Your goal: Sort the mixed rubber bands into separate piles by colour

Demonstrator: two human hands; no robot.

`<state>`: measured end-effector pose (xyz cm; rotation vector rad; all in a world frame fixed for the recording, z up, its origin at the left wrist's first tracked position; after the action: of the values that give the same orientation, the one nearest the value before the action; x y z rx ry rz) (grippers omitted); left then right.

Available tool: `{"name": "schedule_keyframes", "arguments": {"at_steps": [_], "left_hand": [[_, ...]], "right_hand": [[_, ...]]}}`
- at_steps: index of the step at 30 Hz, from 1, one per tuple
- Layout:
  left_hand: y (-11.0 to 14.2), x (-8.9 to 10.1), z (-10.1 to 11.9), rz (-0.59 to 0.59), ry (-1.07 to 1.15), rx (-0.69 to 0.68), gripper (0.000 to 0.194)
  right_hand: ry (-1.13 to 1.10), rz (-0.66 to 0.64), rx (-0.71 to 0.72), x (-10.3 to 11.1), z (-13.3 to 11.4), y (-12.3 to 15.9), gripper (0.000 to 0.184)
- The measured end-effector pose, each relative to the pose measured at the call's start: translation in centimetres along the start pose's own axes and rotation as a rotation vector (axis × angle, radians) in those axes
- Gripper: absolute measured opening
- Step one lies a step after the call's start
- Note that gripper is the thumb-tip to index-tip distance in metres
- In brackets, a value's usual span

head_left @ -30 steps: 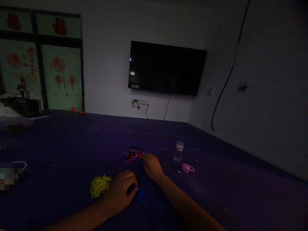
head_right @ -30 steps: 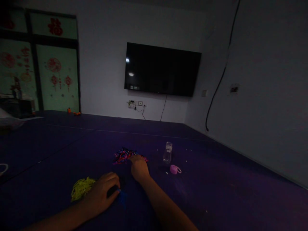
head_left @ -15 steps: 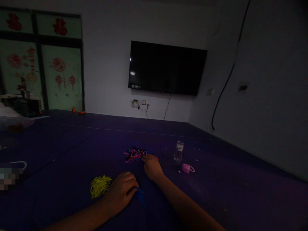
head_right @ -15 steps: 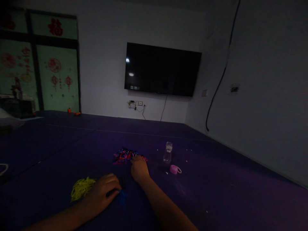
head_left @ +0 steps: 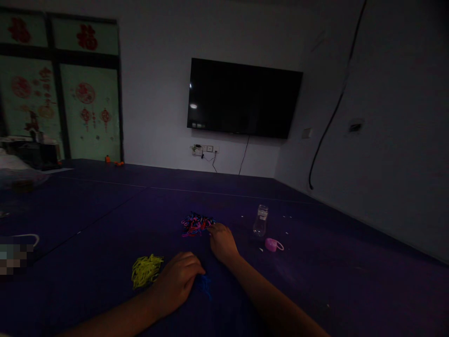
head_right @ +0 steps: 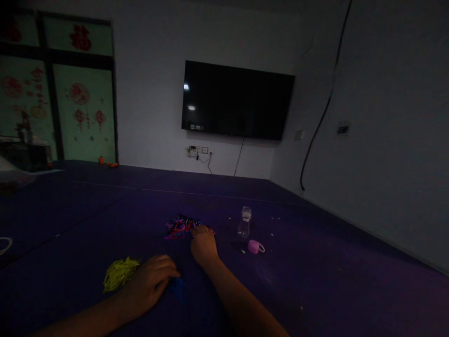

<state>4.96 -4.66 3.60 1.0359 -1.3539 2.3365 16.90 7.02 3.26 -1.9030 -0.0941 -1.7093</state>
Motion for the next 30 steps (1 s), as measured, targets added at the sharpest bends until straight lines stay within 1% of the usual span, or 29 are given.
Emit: {"name": "schedule_keyframes", "arguments": {"at_steps": [3, 9, 14, 18, 23, 30], "left_hand": [[-0.01, 0.05, 0.03, 0.006, -0.005, 0.006, 0.027], [0.03, -0.01, -0.10, -0.004, 0.002, 0.007, 0.029], [0.05, 0.00, -0.08, 0.001, 0.002, 0.003, 0.029], [0.05, -0.03, 0.01, 0.000, -0.004, -0.011, 0.029], [0.03, -0.06, 0.05, -0.013, -0.028, 0.004, 0.028], [-0.02, 0.11, 0.31, -0.019, -0.021, 0.020, 0.029]], "right_hand": [[0.000, -0.007, 0.066, -0.37, -0.24, -0.11, 0.040], [-0.021, 0.004, 0.134, -0.43, -0.50, -0.03, 0.039], [-0.036, -0.034, 0.211, -0.39, -0.89, 0.02, 0.038], [-0.060, -0.032, 0.264, -0.58, -1.04, 0.02, 0.043], [-0.074, -0.010, 0.265, -0.51, -1.00, 0.13, 0.045], [-0.057, -0.055, 0.259, -0.93, -0.89, 0.01, 0.049]]}}
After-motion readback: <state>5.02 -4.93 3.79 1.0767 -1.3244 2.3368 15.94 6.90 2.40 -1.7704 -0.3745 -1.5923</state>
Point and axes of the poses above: each hand's wrist, its own y-axis away from the middle knuckle, its own x-axis out of the back of the hand, z = x × y, the point moved 5 cm from there along -y, towards the middle knuckle, and after that the axes turned 6 degrees about y, right-handed, at the moved point
